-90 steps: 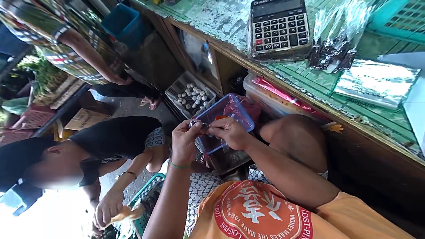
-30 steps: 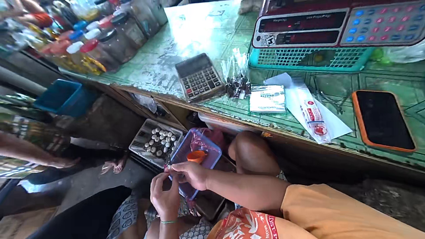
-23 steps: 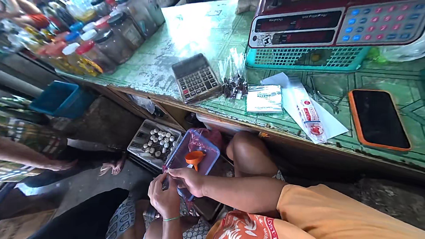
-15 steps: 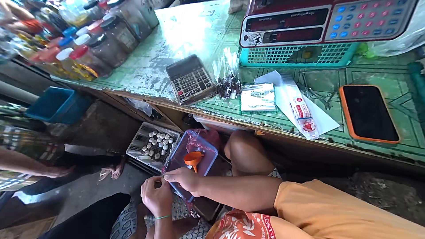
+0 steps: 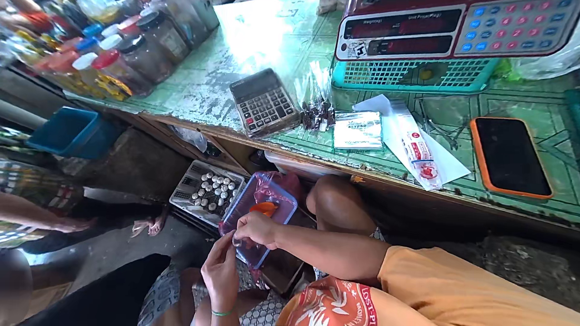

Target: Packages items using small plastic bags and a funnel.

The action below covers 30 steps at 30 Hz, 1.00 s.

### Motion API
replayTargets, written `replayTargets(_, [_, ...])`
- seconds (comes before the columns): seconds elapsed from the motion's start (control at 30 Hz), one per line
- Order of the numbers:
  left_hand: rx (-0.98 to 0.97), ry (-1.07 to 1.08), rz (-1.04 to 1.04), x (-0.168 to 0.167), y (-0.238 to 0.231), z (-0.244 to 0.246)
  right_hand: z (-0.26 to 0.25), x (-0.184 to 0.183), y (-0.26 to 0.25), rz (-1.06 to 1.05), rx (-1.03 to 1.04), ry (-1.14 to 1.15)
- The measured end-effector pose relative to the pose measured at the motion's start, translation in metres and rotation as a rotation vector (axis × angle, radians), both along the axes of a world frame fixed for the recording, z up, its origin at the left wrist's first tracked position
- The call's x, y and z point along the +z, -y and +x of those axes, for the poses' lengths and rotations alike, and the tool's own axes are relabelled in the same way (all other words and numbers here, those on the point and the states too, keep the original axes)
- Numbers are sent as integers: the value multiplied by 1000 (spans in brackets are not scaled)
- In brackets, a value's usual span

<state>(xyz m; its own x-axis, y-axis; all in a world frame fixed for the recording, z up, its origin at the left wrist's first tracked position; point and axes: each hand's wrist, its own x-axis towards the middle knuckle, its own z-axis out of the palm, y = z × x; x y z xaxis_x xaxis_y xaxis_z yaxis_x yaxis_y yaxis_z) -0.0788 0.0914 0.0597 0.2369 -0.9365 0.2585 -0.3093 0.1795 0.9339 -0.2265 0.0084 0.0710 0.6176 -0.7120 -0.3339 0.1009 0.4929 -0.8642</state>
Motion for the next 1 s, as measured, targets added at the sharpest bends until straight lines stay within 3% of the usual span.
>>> replayTargets(0.2, [-47,-322,251,13,-1,1,-7,7,3,-147,43,-82])
replayTargets(0.4, [-97,-567,346,8,2,7,-11,1,9,-160,74,52])
replayTargets(0.53, [-82,-671,442,9,4,3,-14,1,10,-353,93,-9])
replayTargets(0.7, [-155,-590,525,16,8,4,-19,2,8,-439,49,11])
replayTargets(1.0, [-266,-353,566,37,1,10,-24,10,10,-338,-140,120])
